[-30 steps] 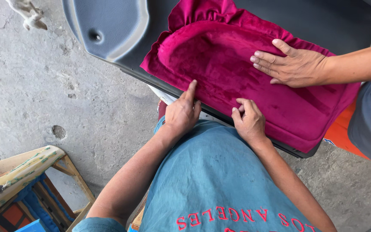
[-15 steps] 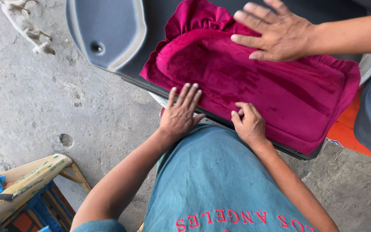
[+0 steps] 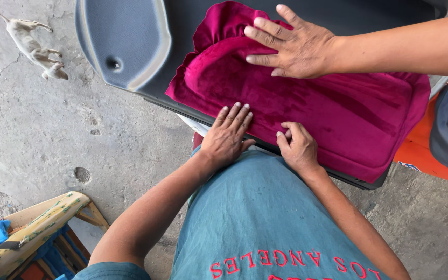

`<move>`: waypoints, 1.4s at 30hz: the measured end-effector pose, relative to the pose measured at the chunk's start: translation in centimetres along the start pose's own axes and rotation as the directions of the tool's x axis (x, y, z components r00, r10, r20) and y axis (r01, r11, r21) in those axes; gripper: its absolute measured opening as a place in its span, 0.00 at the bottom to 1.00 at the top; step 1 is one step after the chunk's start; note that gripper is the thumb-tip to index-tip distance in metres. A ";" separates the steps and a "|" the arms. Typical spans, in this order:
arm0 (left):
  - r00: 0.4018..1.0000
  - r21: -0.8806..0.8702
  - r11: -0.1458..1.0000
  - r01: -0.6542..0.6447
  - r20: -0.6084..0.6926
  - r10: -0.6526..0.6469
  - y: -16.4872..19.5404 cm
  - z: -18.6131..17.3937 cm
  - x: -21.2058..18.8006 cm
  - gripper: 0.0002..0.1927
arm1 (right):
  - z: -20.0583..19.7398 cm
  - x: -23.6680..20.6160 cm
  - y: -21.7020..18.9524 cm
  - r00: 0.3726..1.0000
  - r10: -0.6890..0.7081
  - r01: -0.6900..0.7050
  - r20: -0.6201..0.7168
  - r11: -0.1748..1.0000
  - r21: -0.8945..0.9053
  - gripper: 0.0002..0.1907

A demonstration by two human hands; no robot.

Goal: The person fits a magenta fabric cover onto a gray car door panel resting on a round table. They press and smooth the fabric over the panel, tuck and pull the edges to seat it, and run their fingers along the seams to work the cover into place.

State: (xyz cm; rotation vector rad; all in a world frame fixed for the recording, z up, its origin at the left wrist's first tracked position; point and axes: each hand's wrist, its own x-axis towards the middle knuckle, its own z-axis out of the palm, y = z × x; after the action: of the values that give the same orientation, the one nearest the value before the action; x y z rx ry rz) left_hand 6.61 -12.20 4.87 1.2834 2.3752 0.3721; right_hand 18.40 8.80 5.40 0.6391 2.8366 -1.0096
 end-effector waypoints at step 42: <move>0.981 0.060 0.982 0.180 -0.079 -0.175 -1.1 -0.2 -1.8 0.39 | 0.4 0.2 -0.2 0.999 0.025 -0.024 0.028 0.999 -0.025 0.11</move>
State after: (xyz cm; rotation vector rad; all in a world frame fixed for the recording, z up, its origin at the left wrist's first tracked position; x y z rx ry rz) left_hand 6.58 -14.33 5.02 1.0919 2.5600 0.2927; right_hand 18.12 8.51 5.14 0.6507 2.8057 -0.9703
